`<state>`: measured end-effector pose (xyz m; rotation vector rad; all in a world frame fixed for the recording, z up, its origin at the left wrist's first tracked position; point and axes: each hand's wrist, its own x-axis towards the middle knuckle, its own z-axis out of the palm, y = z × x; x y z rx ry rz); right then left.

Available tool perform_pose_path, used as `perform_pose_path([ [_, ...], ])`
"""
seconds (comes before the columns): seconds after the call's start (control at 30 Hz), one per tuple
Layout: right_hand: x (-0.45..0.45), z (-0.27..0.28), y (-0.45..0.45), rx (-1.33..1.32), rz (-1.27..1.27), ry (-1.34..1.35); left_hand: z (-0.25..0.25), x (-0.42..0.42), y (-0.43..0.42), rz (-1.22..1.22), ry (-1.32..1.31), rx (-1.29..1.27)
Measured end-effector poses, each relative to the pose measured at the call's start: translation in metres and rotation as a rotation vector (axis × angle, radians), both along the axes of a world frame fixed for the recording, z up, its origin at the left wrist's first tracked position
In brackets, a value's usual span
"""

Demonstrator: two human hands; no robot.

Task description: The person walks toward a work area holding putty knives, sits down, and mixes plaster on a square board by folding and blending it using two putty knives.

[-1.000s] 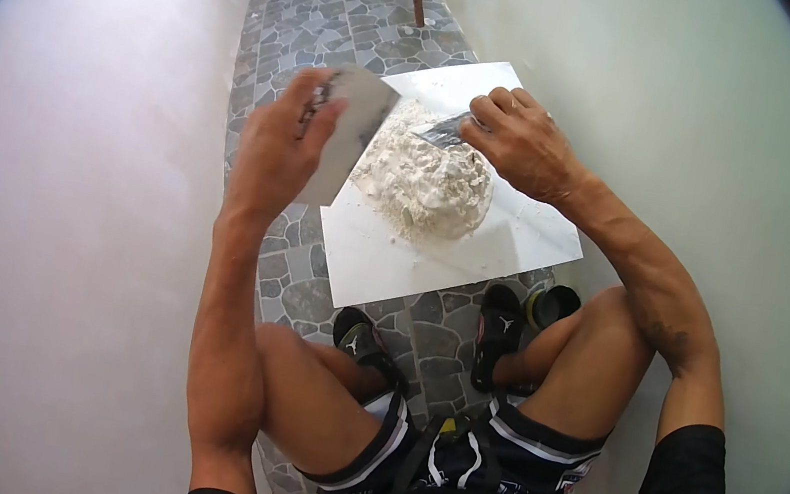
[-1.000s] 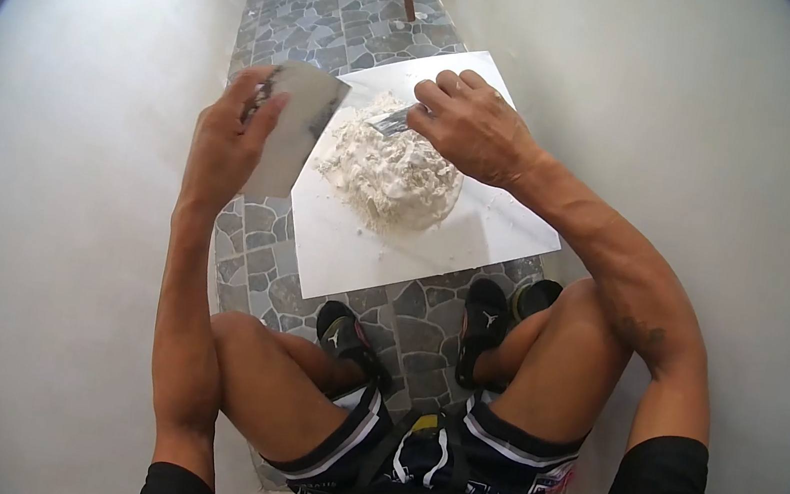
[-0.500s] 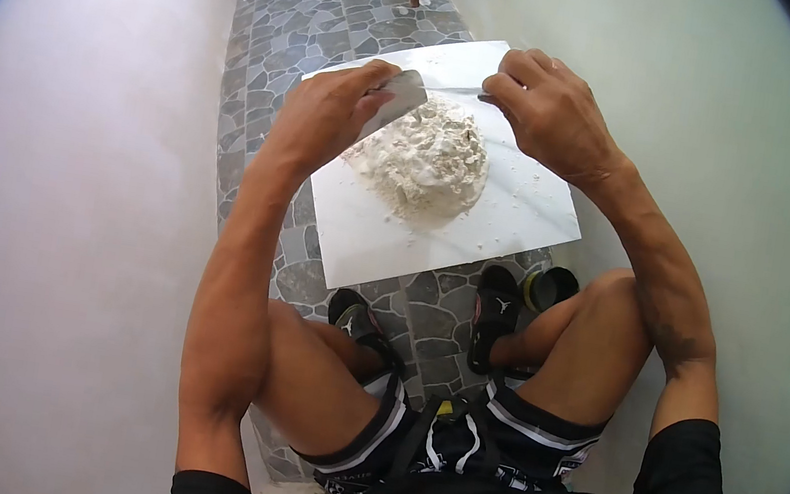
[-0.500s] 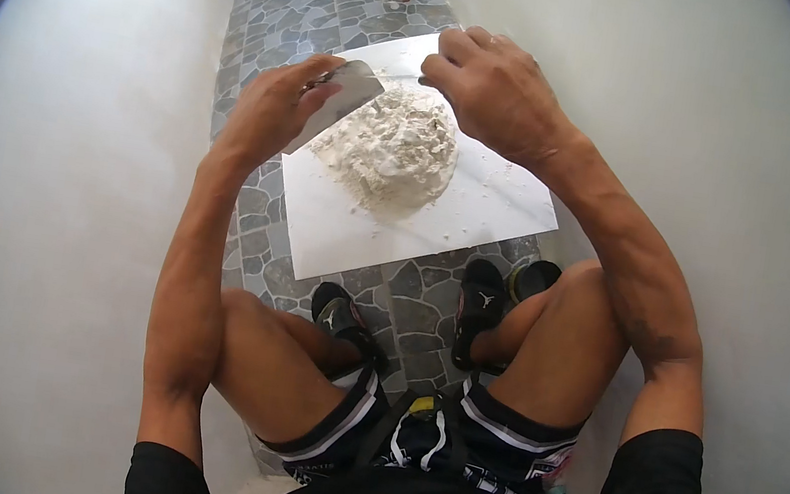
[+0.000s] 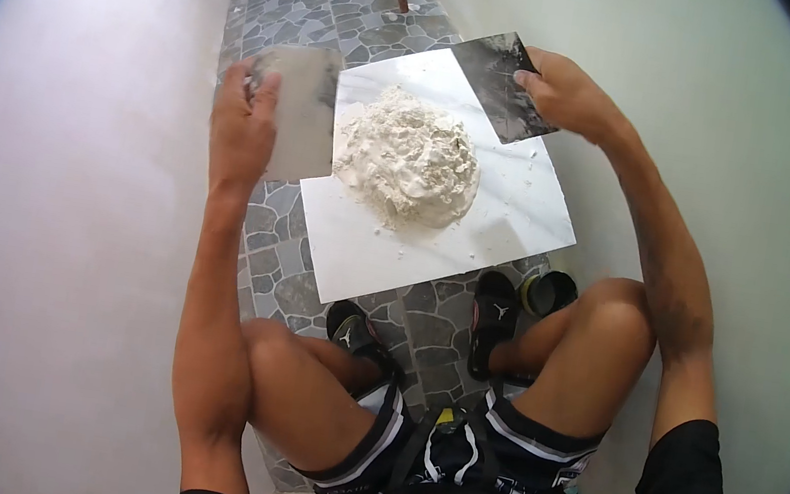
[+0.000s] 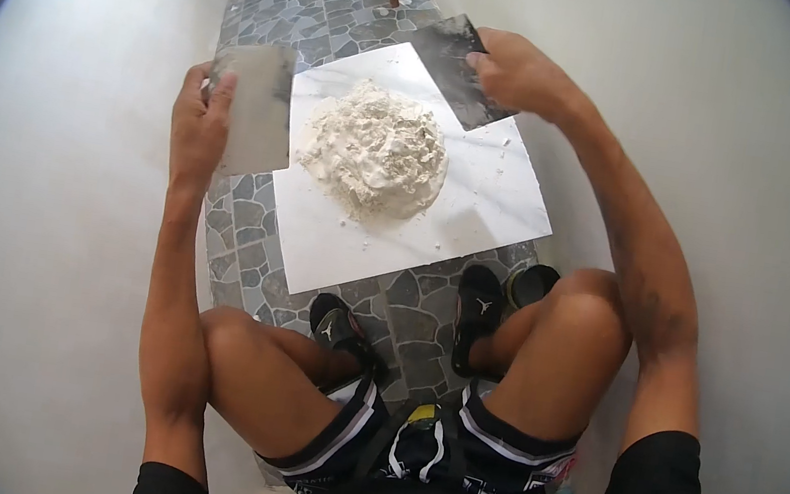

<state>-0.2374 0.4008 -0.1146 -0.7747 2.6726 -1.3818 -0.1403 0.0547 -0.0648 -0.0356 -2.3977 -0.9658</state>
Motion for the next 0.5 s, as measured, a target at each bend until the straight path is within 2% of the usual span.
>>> perform_pose_path([
  [0.07,-0.043,-0.02,0.001,-0.05,0.062,-0.189,-0.005,-0.002,-0.017,0.085,-0.01,0.106],
  [0.17,-0.105,-0.031,-0.007,0.156,0.112,-0.355,-0.006,0.006,-0.025,0.135,-0.14,0.315],
  [0.27,-0.143,-0.04,-0.031,0.096,0.041,-0.416,-0.004,0.01,-0.023,0.143,-0.177,0.472],
  [0.4,-0.211,-0.066,-0.069,0.216,-0.067,-0.325,0.003,0.013,-0.021,0.128,-0.156,0.59],
  [0.47,-0.239,-0.075,-0.091,0.569,0.113,0.036,0.005,0.012,-0.027,0.131,-0.09,0.608],
  [0.5,-0.241,-0.074,-0.108,0.617,0.15,0.111,0.007,0.011,-0.028,0.129,-0.057,0.616],
])
